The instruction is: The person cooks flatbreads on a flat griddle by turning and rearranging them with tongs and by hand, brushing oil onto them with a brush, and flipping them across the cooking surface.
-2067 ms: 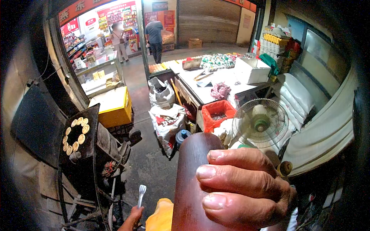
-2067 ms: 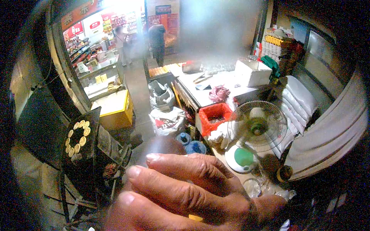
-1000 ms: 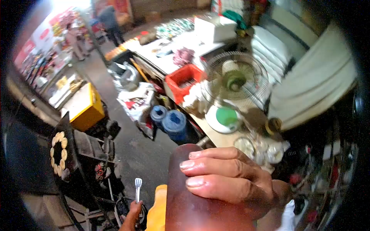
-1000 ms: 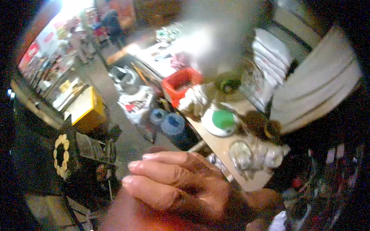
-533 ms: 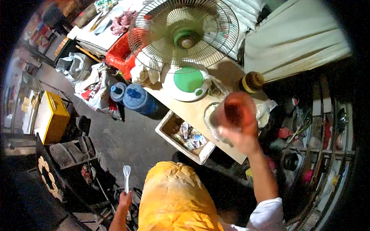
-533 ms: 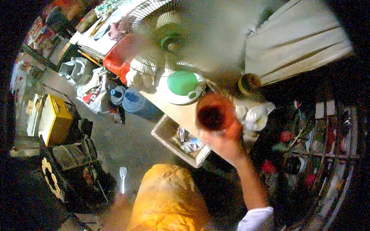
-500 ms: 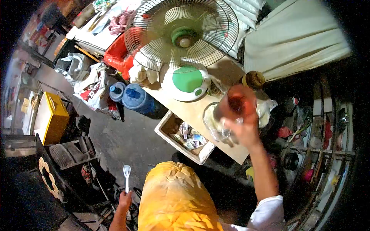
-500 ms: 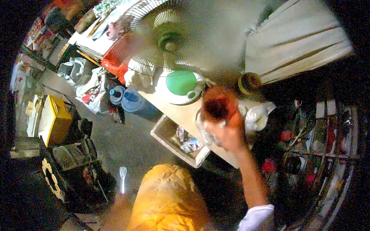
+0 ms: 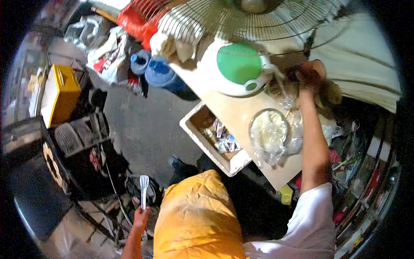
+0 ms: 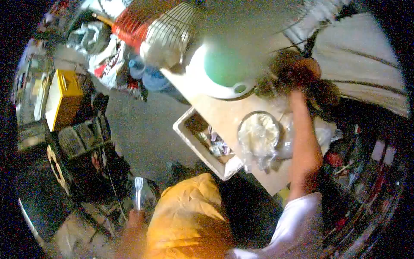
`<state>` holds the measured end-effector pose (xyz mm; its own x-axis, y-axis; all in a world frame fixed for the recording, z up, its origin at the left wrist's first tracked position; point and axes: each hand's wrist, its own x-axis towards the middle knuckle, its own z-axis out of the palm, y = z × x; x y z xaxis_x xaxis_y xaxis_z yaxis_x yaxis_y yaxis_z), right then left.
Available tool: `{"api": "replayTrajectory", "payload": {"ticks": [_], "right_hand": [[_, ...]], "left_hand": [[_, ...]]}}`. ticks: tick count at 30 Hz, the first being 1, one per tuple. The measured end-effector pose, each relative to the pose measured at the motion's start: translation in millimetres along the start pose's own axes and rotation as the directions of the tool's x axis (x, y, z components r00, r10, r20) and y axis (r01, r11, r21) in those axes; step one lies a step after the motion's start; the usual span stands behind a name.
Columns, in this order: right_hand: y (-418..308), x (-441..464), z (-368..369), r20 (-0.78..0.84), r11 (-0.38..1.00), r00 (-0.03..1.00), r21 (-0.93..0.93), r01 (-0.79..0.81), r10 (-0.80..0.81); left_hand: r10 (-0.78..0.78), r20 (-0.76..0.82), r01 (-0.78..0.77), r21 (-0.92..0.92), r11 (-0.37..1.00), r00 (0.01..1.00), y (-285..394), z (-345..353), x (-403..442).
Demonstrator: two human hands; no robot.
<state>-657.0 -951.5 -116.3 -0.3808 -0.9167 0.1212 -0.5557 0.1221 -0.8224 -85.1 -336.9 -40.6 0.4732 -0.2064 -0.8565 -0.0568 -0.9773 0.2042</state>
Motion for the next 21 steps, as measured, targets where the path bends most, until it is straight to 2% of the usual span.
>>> {"api": "replayTrajectory", "payload": {"ticks": [1,3,4,5,6,7,8,10,12,13,15,16,17,18,19,21], "right_hand": [[15.8,5.9,1.5,0.003,0.997,1.000,0.076,0.013,-0.013],[55.2,13.2,8.1,0.001,0.962,1.000,0.273,0.027,-0.029],[5.3,-6.3,16.8,0.000,0.954,0.987,0.258,-0.153,0.159],[-23.0,-20.1,19.7,0.058,0.920,0.962,0.282,-0.272,0.266],[-51.5,-33.7,22.8,0.116,0.873,0.922,0.296,-0.387,0.369],[-29.4,-30.2,12.8,0.181,0.880,0.912,0.251,-0.404,0.368],[-8.2,-27.0,3.5,0.245,0.887,0.899,0.204,-0.415,0.364],[-16.3,-54.3,-7.9,0.138,0.938,0.930,0.009,-0.346,0.341],[-30.2,-84.3,-29.1,0.043,0.955,0.954,-0.023,-0.295,0.296],[-36.4,-99.9,-37.9,0.024,0.977,0.977,-0.023,-0.210,0.210],[-63.0,-146.3,-43.4,-0.048,0.998,0.999,-0.057,0.003,-0.006],[-82.7,-171.6,-38.8,-0.033,0.998,0.999,-0.062,0.014,-0.016],[-106.0,-198.4,-33.1,0.036,0.989,0.994,-0.093,0.111,-0.108],[-124.8,-223.9,-21.9,0.107,0.971,0.975,-0.118,0.206,-0.193],[-140.1,-247.9,-5.4,0.118,0.969,0.972,-0.122,0.215,-0.201],[-169.5,-293.2,25.0,0.279,0.971,0.930,0.042,0.234,-0.237]], "left_hand": [[0.020,0.034,-0.017,-0.088,0.996,0.999,-38.6,-1.3,17.1],[-0.043,0.044,0.050,-0.167,0.985,0.998,-47.3,0.5,15.0],[-0.101,0.049,0.107,-0.152,0.983,0.994,-57.8,0.5,18.8],[-0.158,0.053,0.164,-0.136,0.977,0.986,-68.7,0.5,22.7],[-0.136,0.044,0.141,-0.193,0.971,0.990,-80.5,3.9,26.7],[-0.131,0.080,0.147,-0.258,0.955,0.988,-61.7,6.2,19.4],[-0.196,0.059,0.204,-0.256,0.945,0.979,-51.6,7.9,18.7],[-0.260,0.051,0.264,-0.268,0.927,0.964,-52.7,10.4,25.2],[-0.236,0.068,0.246,-0.228,0.942,0.969,-62.8,9.5,33.1],[-0.239,0.084,0.252,-0.240,0.938,0.967,-83.5,4.4,46.6],[-0.074,0.024,0.077,-0.213,0.974,0.997,-136.5,8.2,66.9],[-0.096,0.056,0.108,-0.260,0.960,0.994,-129.8,6.0,65.6],[-0.119,0.089,0.141,-0.305,0.942,0.989,-120.8,3.7,63.7],[-0.201,0.091,0.219,-0.305,0.927,0.975,-123.1,0.9,65.9],[-0.277,0.092,0.292,-0.305,0.906,0.956,-123.9,-2.7,68.6],[-0.258,0.095,0.275,-0.311,0.910,0.962,-121.1,-11.9,68.2]]}}
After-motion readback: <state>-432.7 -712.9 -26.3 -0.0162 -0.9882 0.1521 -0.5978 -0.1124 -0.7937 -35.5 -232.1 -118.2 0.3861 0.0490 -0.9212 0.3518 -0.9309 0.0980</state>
